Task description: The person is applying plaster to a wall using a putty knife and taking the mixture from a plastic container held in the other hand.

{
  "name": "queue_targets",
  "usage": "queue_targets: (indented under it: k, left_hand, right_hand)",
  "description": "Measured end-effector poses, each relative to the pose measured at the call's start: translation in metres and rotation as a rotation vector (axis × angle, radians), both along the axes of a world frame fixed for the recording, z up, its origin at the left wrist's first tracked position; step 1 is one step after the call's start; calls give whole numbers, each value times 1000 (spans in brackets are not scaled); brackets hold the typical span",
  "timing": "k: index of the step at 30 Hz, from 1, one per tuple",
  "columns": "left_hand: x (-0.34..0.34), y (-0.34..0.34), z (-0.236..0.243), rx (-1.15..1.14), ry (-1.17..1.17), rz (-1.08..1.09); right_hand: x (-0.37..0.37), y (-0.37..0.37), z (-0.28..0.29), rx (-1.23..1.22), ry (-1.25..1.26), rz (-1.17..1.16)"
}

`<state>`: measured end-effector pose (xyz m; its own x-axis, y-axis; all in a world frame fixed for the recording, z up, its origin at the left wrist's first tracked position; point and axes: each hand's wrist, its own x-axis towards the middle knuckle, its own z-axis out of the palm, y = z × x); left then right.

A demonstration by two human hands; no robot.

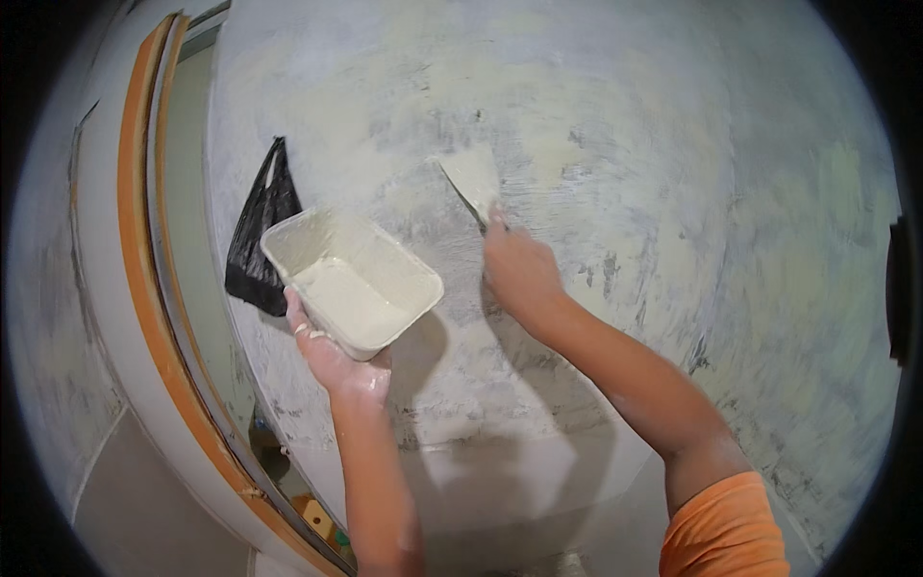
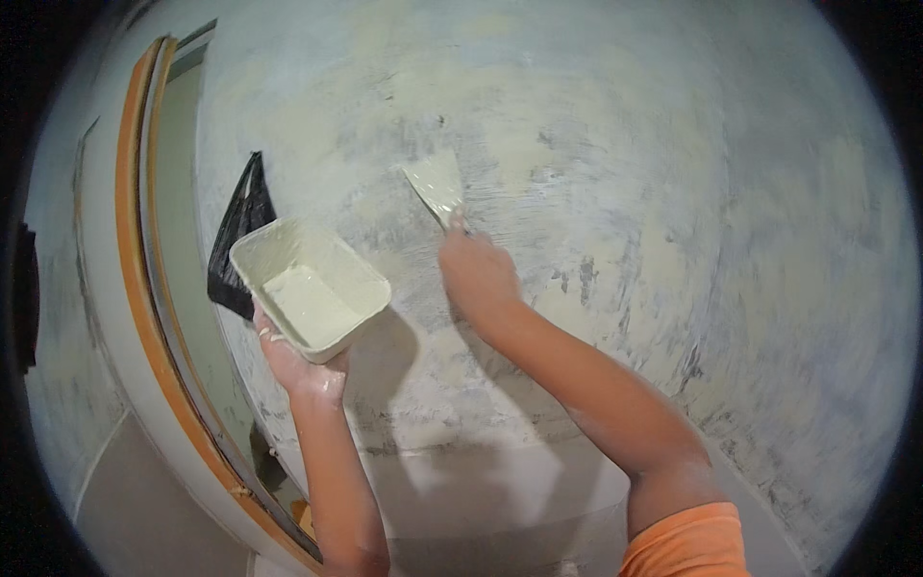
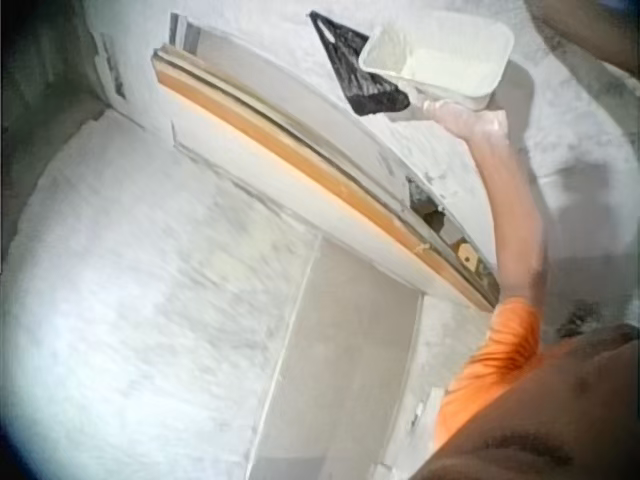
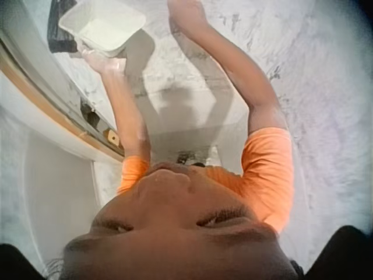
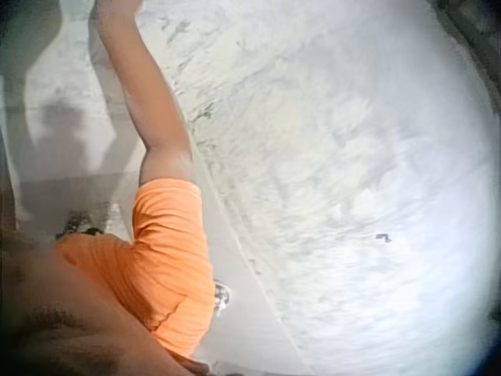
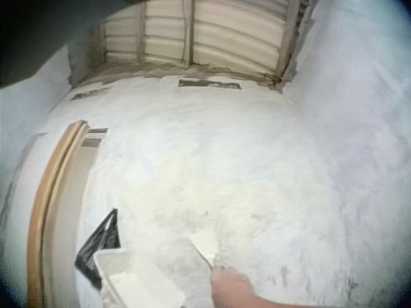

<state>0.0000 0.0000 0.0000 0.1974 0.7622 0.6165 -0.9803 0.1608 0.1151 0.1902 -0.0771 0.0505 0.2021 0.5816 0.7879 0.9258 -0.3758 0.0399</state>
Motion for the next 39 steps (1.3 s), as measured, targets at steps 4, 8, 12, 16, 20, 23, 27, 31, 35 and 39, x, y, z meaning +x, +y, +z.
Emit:
queue_targets:
  k: [4, 8, 12, 16, 20, 23, 27, 31, 35, 39]
  left_hand:
    - [-83, -31, 11, -87, 53, -2]
    - [-86, -56, 10, -106, 112, -41]
    - [-29, -68, 23, -126, 61, -45]
    - [29, -60, 23, -143, 81, -11]
    - [76, -61, 20, -177, 109, -5]
    - [78, -46, 22, -142, 150, 85]
    - [59, -30, 17, -91, 45, 38]
    - [16, -23, 5, -127, 35, -12]
    - [-9, -38, -4, -137, 109, -120]
    - [-16, -54, 4, -93, 145, -105]
  right_hand:
    - [-87, -82, -14, -90, -56, -34]
    - [-118, -140, 35, -181, -60, -68]
    - [-87, -121, 125, 142, -284, 73]
    - [-49, -61, 192, 175, -362, 130]
    - [10, -21, 190, 152, -364, 108]
    - [23, -12, 157, 165, -283, 120]
    - [21, -21, 97, 108, -178, 89]
    - [-13, -50, 28, -15, -235, 65]
    - [-35, -108, 15, -298, -172, -70]
    - [-58, -179, 92, -473, 139, -86]
